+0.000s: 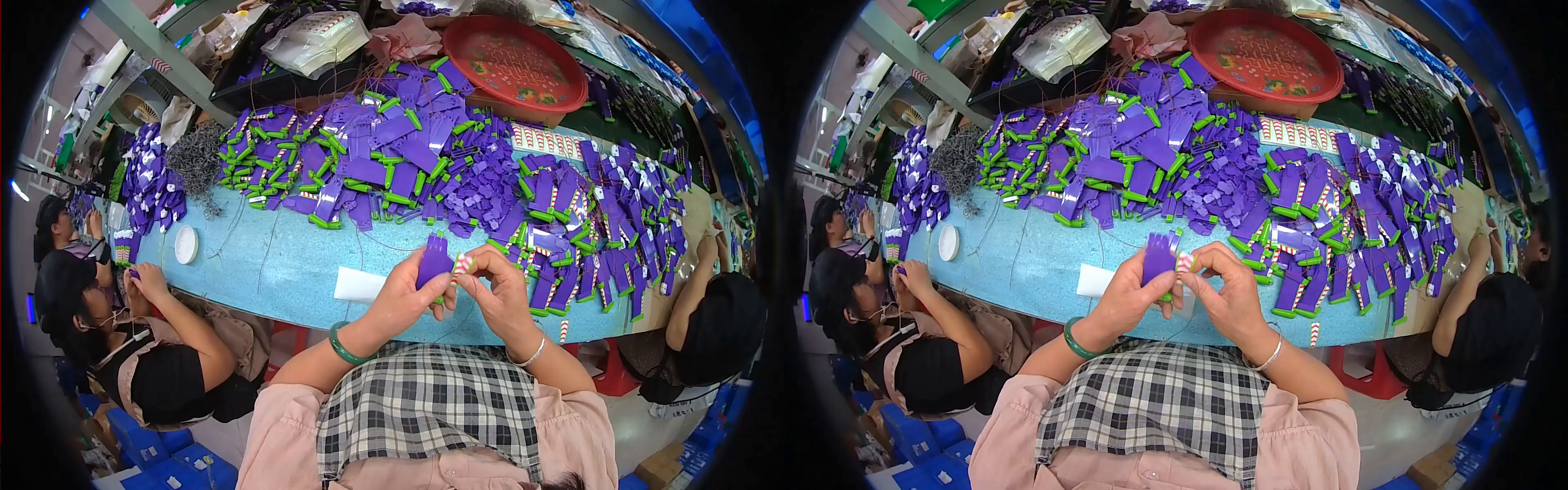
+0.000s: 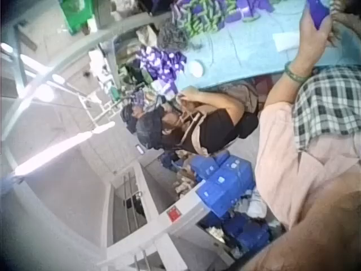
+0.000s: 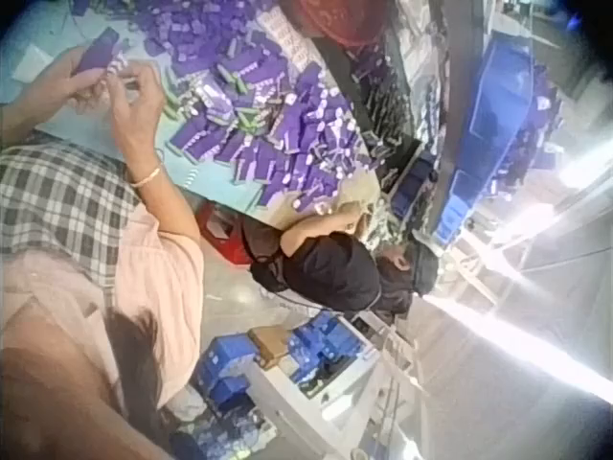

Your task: The person assembles small purple plastic pieces with green components by hand, then applies labels to the assembled items.

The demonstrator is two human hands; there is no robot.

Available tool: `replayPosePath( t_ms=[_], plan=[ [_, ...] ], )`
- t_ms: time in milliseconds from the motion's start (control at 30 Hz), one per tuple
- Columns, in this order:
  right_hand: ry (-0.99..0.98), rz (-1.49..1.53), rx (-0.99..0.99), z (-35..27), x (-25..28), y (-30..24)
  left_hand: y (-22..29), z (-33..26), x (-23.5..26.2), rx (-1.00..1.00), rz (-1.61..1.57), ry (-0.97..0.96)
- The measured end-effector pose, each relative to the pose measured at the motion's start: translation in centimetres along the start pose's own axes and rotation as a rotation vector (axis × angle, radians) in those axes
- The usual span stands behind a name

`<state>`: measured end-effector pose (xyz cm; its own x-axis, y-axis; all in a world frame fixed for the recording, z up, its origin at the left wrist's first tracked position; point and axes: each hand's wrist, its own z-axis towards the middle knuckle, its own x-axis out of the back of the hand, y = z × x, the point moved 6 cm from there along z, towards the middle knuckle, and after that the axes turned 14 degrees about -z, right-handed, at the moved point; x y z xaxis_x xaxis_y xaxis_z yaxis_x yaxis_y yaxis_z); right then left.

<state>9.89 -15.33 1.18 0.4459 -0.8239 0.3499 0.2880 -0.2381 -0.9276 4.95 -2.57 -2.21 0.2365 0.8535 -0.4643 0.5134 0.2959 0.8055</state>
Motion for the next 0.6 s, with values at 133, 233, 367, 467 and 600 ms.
replayPosePath(
  t_ms=[133, 233, 367, 467, 600],
  plan=[
    [0.005, 0.262, -0.155, -0.1, -0.3, 0.7, 1.7, -0.6, -0.7, -0.207, -0.453, 0.12],
    [-0.027, 0.315, -0.235, 0.0, -0.8, 0.6, 1.6, -0.6, -1.2, -0.215, -0.621, 0.065],
    [0.003, 0.176, -0.17, 0.0, -0.7, 0.6, 1.3, -0.6, -1.2, -0.209, -0.676, 0.013],
    [0.035, 0.082, -0.108, 0.0, -0.6, 0.5, 1.5, -0.7, -1.3, -0.224, -0.673, 0.01],
    [0.058, 0.065, -0.09, 0.1, -0.6, 0.2, 1.5, -0.7, -1.2, -0.23, -0.683, 0.002]
  ],
)
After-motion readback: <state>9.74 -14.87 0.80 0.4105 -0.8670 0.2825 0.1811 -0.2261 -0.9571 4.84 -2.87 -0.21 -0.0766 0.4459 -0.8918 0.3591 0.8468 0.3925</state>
